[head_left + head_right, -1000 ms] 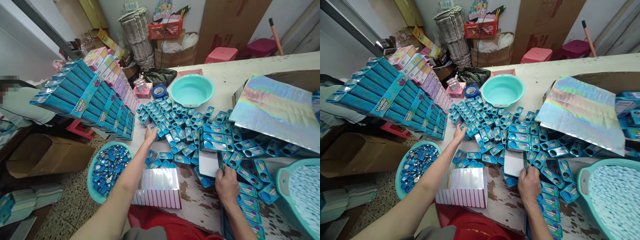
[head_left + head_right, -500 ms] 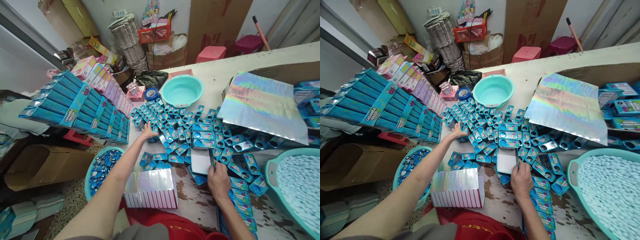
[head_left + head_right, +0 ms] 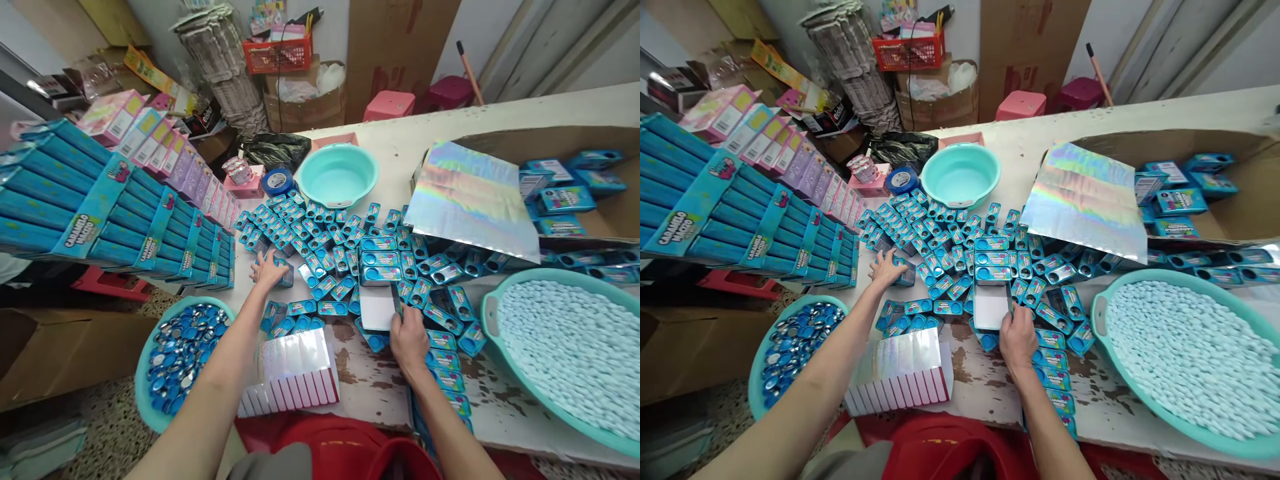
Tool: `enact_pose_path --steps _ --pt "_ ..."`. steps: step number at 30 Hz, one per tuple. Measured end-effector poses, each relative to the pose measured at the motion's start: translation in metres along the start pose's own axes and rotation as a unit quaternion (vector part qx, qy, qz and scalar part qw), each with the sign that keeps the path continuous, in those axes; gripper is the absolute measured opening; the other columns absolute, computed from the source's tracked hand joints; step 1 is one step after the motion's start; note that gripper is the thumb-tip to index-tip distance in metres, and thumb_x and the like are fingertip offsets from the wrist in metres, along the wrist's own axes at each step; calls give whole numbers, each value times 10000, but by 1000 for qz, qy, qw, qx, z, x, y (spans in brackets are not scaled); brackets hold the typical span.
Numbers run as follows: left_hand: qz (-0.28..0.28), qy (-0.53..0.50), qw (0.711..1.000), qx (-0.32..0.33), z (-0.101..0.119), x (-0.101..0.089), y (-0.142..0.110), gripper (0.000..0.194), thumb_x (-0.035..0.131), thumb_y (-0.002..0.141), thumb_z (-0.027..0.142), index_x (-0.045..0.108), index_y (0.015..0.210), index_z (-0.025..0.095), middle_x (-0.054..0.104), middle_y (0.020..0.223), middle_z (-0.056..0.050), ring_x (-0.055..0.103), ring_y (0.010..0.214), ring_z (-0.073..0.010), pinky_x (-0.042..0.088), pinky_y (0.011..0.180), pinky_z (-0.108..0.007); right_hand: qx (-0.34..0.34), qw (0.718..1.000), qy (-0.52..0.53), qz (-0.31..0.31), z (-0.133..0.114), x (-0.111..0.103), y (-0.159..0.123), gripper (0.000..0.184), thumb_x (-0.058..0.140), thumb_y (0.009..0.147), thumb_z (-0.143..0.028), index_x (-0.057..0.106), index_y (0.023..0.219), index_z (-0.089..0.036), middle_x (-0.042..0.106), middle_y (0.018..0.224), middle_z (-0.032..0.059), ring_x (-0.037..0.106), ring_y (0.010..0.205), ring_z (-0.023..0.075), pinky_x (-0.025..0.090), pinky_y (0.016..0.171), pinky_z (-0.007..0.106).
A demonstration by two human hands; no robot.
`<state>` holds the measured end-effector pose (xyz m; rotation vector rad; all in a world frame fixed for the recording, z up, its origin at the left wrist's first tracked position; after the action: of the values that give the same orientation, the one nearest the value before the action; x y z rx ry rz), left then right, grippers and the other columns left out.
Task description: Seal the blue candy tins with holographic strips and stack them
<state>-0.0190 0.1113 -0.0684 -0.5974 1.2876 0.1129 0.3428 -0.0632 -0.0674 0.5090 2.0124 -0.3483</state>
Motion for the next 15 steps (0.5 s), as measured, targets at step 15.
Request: enact_pose_path --steps 15 --pt "-4 75 997 0 -1 -19 -27 844 641 634 545 352 1377 266 400 1353 -199 399 1265 -407 361 990 -512 20 998 55 -11 4 1 1 340 386 886 -260 612 1109 -141 576 1007 100 534 810 190 365 638 294"
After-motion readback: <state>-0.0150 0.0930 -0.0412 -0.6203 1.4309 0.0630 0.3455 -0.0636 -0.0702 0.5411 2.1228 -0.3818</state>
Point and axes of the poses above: each hand's wrist, its own y-axis towards the middle knuckle, its own x-axis out of the palm, z = x × y, the point moved 7 cm from there along y, towards the middle knuckle
